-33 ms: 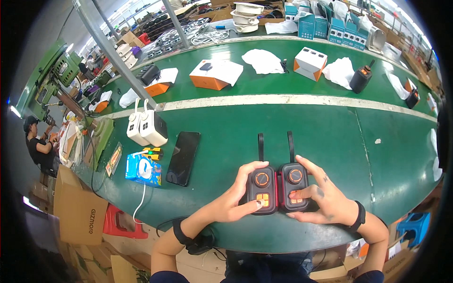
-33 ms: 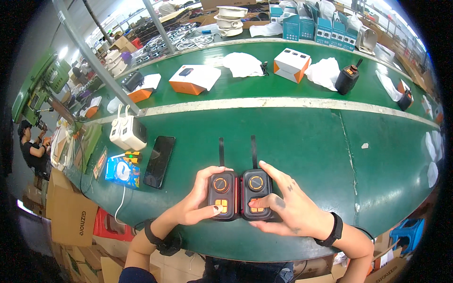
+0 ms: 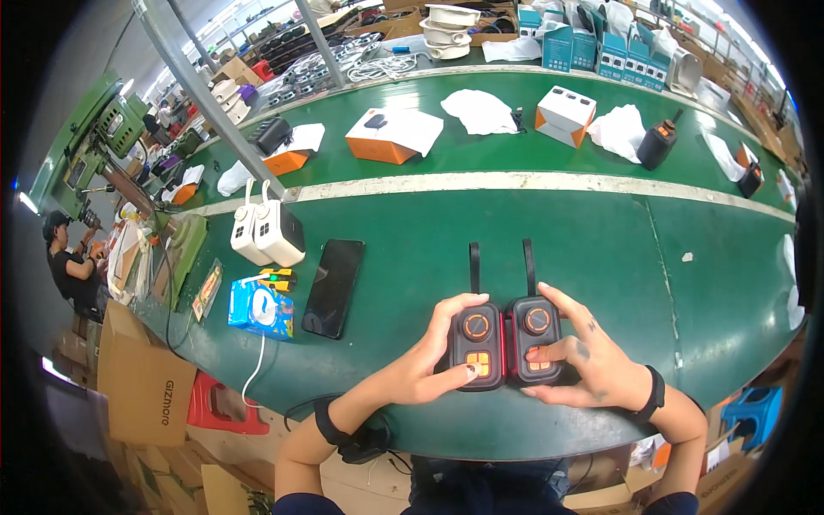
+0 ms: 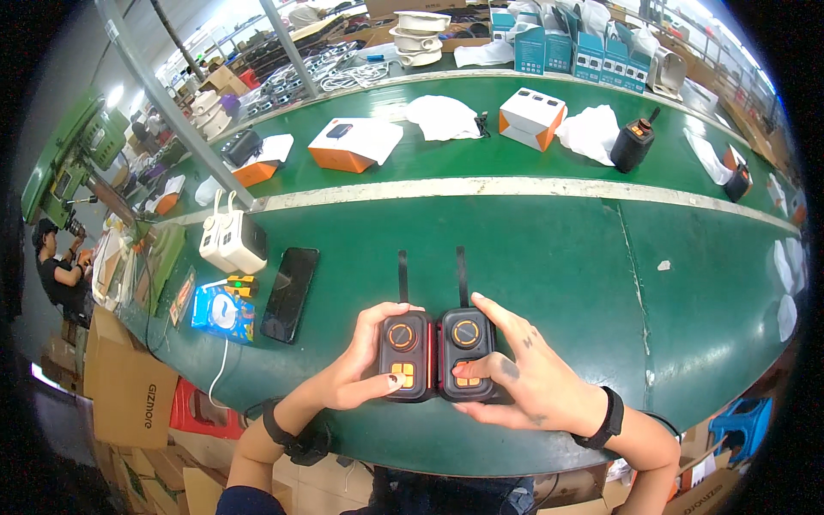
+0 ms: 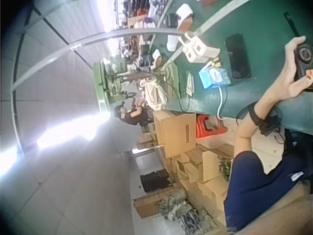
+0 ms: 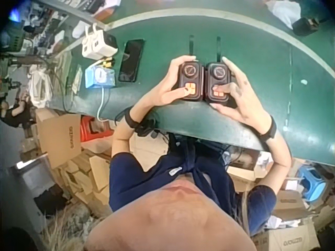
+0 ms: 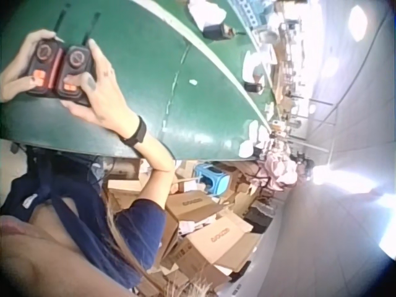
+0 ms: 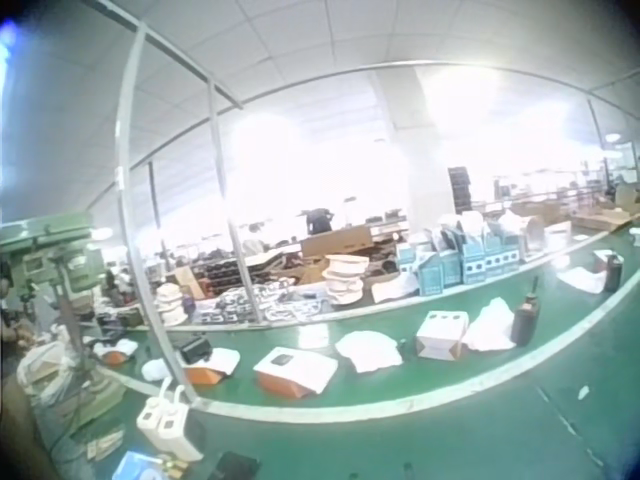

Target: Testing the buttons and LED indicators of handheld electronic devices on an assembly line.

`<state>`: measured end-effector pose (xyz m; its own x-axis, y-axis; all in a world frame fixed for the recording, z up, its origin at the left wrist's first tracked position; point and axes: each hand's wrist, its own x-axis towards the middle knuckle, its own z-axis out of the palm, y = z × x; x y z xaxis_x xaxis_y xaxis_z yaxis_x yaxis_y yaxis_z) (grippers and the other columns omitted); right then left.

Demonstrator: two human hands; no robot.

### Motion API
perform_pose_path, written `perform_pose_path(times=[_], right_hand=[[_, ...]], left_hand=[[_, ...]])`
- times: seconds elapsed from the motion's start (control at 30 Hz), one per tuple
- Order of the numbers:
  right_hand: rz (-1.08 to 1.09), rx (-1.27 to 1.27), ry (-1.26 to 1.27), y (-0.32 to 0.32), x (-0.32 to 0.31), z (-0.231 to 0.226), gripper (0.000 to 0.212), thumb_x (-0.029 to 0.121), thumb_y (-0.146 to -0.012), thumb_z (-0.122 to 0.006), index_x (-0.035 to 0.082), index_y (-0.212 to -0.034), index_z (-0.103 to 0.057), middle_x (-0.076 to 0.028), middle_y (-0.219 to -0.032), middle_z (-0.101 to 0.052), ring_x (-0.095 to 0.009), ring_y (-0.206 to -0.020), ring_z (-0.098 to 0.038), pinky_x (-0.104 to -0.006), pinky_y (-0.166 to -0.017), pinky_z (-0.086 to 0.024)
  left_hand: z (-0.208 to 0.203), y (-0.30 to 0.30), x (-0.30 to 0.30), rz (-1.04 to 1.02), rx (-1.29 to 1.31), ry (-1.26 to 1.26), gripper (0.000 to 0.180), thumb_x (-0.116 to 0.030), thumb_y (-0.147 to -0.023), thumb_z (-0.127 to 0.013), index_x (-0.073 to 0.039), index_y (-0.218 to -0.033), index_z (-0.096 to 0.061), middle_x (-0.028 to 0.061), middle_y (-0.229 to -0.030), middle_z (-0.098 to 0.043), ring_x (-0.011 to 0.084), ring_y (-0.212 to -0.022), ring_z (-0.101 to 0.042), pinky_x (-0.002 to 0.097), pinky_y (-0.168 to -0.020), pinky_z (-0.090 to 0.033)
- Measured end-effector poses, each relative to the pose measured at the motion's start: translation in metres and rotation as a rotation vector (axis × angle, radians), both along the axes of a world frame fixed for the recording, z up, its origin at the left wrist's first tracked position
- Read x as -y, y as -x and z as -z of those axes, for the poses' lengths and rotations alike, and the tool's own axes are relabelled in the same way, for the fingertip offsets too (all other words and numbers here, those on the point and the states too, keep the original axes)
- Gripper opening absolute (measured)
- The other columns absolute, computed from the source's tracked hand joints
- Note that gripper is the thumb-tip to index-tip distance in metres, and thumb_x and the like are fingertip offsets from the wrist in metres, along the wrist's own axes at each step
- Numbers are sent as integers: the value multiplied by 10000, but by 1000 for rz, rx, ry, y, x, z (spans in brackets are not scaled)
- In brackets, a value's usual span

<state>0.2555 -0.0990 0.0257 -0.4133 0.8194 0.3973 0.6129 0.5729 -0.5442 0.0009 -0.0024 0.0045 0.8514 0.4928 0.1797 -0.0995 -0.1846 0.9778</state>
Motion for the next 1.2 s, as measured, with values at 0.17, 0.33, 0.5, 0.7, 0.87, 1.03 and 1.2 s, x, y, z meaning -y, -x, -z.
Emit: perform_pose_path(times=[0.17,0.33,0.5,0.7,0.87,1.03,1.2], right_hand=[[-2,-4,13,1,0,1,406,276,-702,-836,94,-1004,-635,-324,-1451,-278,-482,-1260,-427,-490,-1034,-380],[-3,-5,20,0,0,0,408,282,-705,-833,92,-1008,-635,-324,-1454,-273,-483,-1272,-414,-493,-1040,-375],[9,-5,22,1,0,0,368,279,-707,-832,79,-962,-658,-327,-1455,-277,-479,-1298,-396,-486,-1054,-361],[13,-14,25,1,-1,-1,350,278,-706,-833,69,-935,-669,-331,-1450,-288,-477,-1315,-382,-482,-1064,-350],[14,-20,28,1,0,-1,354,273,-704,-837,66,-933,-663,-337,-1446,-293,-483,-1311,-385,-483,-1061,-354],[12,-30,13,1,-1,1,357,269,-700,-840,62,-925,-656,-341,-1444,-293,-484,-1310,-385,-484,-1061,-355],[13,-16,13,1,-1,0,363,270,-699,-839,60,-931,-654,-340,-1445,-292,-483,-1308,-389,-485,-1059,-357]], left_hand=[[2,1,0,-11,8,-15,750,-33,-856,-555,-5,-1471,-127,179,-1419,-289,243,-1331,-336,375,-1111,-277],[2,0,-1,-4,11,-25,750,-30,-858,-561,-3,-1469,-128,178,-1423,-280,241,-1325,-342,373,-1108,-285],[1,0,-2,-11,8,-17,751,-22,-856,-561,-7,-1469,-127,174,-1410,-291,236,-1316,-354,369,-1102,-296],[1,0,-2,1,14,-11,755,-19,-856,-562,-7,-1470,-124,167,-1407,-289,231,-1320,-347,369,-1103,-297],[1,0,-2,2,-11,-7,769,-51,-838,-573,-50,-1457,-116,186,-1441,-267,259,-1335,-339,392,-1109,-293],[0,0,-3,3,-24,2,770,-66,-830,-575,-64,-1448,-117,196,-1465,-249,276,-1350,-324,404,-1113,-282],[-2,0,-1,-1,-45,19,759,-66,-833,-570,-59,-1446,-121,196,-1476,-237,277,-1361,-310,404,-1119,-267]])
